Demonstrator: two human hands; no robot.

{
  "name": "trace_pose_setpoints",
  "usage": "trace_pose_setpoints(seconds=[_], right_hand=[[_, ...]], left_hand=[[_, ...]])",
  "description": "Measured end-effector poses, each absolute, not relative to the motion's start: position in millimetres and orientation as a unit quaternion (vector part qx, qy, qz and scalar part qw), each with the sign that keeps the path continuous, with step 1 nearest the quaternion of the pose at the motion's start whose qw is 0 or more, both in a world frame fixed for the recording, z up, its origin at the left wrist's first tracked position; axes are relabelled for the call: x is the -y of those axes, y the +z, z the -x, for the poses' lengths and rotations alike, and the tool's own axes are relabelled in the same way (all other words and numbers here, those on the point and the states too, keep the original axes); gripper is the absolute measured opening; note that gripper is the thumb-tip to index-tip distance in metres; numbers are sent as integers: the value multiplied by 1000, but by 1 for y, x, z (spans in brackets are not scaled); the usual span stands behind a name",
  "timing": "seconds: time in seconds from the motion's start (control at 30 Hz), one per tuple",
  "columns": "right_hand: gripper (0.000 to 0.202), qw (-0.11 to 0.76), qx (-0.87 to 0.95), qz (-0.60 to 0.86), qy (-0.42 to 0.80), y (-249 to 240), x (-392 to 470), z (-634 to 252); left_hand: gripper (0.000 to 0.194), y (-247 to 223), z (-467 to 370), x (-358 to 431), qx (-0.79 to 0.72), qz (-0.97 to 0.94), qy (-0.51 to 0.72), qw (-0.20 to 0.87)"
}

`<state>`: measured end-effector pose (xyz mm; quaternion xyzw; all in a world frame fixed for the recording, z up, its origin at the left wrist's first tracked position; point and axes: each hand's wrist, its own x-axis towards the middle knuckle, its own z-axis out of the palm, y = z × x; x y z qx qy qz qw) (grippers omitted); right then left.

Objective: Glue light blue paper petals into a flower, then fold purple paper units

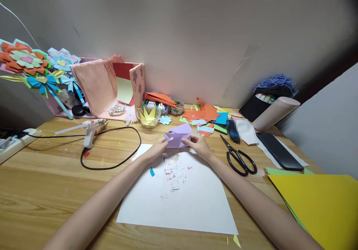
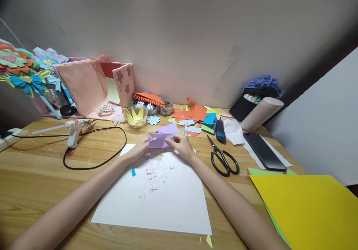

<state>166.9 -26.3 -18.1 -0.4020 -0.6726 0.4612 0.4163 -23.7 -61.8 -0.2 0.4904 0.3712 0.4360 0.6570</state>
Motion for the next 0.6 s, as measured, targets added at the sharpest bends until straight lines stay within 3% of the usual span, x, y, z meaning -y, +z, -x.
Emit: trace_pose_setpoints(seconds=[0.1,0.37,0.6], right_hand=[[37,435,662,411,451,-16,27,-165],[34,419,712,414,383,-18,28,-167],[23,430,705,399,398,-17,29,-167]], left_hand=[[62,-3,24,59,-326,-484,435,686],[50,-10,19,61,-493,-574,468,457],[37,-11,19,58,-487,-535,474,501]])
